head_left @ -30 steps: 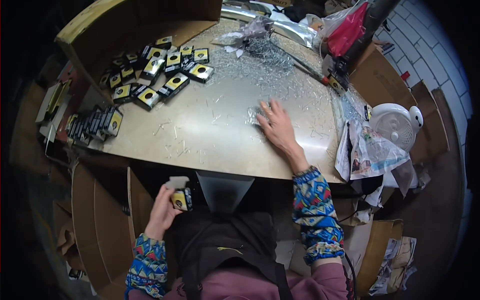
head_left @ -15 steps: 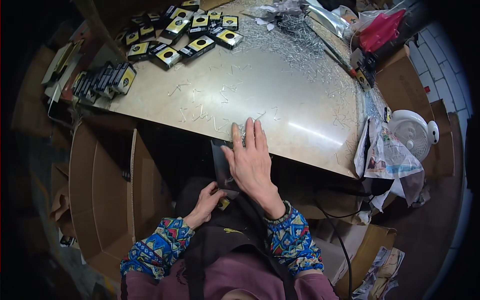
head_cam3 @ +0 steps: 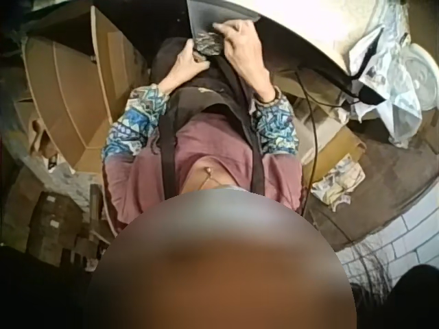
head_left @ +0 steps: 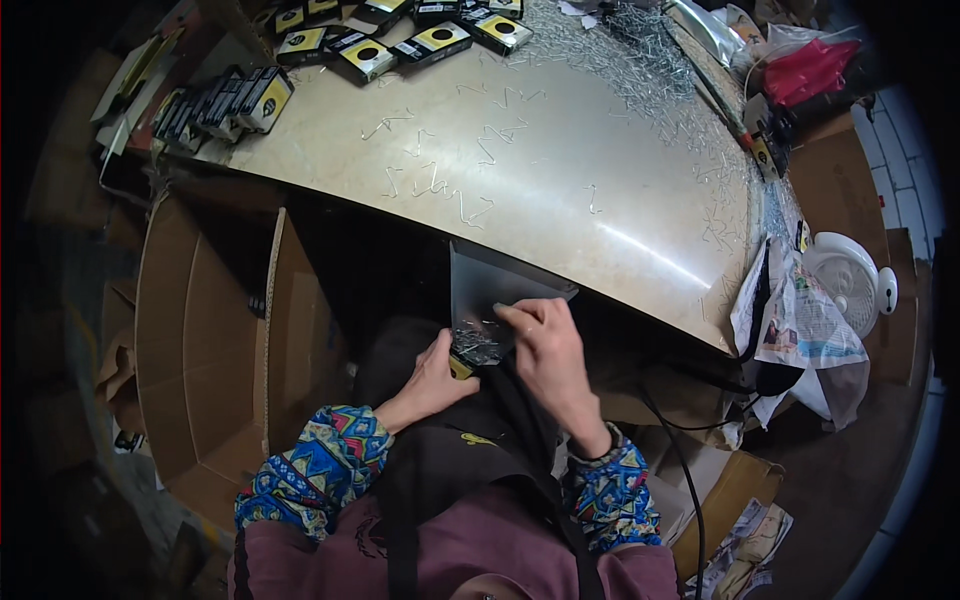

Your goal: Organizing small product boxes on a workbench and then packing them into a larger shipping container.

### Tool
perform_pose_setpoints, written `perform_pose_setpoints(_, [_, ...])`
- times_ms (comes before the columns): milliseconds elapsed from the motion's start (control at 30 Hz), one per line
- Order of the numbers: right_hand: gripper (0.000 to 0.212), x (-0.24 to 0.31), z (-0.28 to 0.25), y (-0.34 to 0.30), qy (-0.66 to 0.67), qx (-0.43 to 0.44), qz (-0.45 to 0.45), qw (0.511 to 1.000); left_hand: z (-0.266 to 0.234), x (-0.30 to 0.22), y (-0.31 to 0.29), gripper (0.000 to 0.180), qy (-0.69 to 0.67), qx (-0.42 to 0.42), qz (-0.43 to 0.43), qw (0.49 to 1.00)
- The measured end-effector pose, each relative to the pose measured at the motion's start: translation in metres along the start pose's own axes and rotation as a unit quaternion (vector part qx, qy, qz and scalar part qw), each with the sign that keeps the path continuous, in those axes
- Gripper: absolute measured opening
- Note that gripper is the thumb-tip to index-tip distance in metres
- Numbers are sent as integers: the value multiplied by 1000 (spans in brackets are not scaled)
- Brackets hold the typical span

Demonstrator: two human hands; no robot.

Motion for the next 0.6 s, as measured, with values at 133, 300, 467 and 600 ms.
perform_pose_setpoints(133, [44, 14, 41, -24, -101, 39, -83, 991, 7, 9, -1, 58, 170, -76, 148, 971])
perform_pose_setpoints(300, [48, 24, 52, -53, -15, 138, -110, 984, -2, 12, -6, 51, 189, -65, 151, 968])
perform_pose_setpoints(467, [47, 26, 27, -39, 68, 208, -104, 970, -23, 16, -13, 62, 206, -34, 174, 962])
perform_pose_setpoints(600, [34, 15, -2, -11, 160, 132, -58, 977, -38, 1, -23, 73, 123, -44, 156, 979])
Point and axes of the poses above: each hand's wrist, its own y-axis towards the middle knuckle, its own z-axis out of the palm, x = y × z, the point moved 2 cm from there along y, towards the middle knuckle, and after that the axes turned 11 degrees about -y, right-handed, at the moved point
